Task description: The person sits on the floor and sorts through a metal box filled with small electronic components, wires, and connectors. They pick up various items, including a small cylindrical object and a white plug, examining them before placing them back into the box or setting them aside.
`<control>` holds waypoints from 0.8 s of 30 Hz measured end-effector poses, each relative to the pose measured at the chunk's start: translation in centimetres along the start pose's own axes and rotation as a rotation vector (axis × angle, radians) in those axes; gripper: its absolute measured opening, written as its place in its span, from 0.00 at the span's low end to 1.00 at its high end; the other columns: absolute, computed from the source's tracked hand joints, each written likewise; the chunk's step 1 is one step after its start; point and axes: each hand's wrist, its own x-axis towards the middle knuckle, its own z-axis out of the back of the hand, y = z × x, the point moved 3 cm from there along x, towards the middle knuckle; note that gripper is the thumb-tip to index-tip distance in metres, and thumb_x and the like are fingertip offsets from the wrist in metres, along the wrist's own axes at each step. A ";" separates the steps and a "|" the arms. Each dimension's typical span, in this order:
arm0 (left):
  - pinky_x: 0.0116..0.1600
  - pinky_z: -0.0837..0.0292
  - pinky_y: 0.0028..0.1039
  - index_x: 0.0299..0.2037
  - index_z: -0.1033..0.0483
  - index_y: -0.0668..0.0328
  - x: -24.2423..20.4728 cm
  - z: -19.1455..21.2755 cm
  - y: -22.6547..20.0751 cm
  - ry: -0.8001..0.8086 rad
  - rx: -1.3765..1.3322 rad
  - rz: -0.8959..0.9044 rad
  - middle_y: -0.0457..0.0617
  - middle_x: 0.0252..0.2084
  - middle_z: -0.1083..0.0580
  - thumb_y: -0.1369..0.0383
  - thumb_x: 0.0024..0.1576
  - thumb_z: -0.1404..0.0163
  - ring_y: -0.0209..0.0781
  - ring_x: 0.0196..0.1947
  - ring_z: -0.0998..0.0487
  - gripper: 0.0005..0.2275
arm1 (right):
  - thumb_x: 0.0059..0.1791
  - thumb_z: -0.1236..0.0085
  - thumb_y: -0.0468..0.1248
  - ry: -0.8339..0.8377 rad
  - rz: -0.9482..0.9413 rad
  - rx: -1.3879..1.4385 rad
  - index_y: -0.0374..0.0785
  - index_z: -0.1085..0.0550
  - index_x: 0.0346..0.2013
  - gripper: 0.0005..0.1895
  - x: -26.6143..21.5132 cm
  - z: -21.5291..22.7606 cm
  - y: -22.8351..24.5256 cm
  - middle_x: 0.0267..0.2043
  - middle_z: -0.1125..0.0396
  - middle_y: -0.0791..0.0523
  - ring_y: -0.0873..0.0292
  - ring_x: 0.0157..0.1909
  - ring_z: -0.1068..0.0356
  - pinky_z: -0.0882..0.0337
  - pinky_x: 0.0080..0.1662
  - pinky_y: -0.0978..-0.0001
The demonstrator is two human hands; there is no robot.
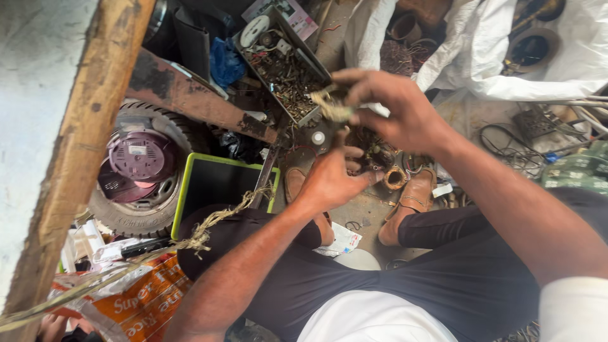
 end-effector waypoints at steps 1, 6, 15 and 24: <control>0.54 0.21 0.34 0.65 0.45 0.76 -0.1 -0.3 -0.2 0.019 -0.246 -0.022 0.59 0.52 0.25 0.66 0.51 0.37 0.50 0.51 0.20 0.37 | 0.45 0.37 0.24 -0.001 0.040 -0.014 0.36 0.28 0.42 0.14 -1.0 0.4 1.2 0.65 0.32 0.49 0.55 0.57 0.25 0.23 0.55 0.65; 0.62 0.23 0.32 0.74 0.52 0.60 -1.3 -0.9 -0.4 -0.011 -0.863 -0.174 0.51 0.57 0.31 0.83 0.55 0.44 0.39 0.56 0.24 0.38 | 0.41 0.34 0.24 -0.055 0.080 -0.041 0.37 0.28 0.40 0.16 -5.1 0.3 4.0 0.62 0.32 0.49 0.50 0.60 0.26 0.23 0.55 0.64; 0.60 0.25 0.25 0.66 0.38 0.62 -1.0 -1.0 0.7 -0.013 -0.755 -0.179 0.48 0.56 0.27 0.86 0.56 0.46 0.33 0.56 0.24 0.27 | 0.44 0.34 0.25 -0.100 -0.006 0.069 0.37 0.29 0.52 0.23 -7.7 -0.9 2.6 0.61 0.31 0.49 0.54 0.55 0.24 0.22 0.49 0.68; 0.58 0.26 0.24 0.61 0.34 0.64 0.0 -1.6 1.5 0.041 -0.720 -0.083 0.46 0.51 0.26 0.82 0.55 0.41 0.30 0.53 0.25 0.24 | 0.47 0.33 0.31 -0.128 -0.047 0.169 0.36 0.30 0.56 0.24 -8.3 -1.0 0.8 0.59 0.31 0.49 0.55 0.56 0.25 0.24 0.56 0.66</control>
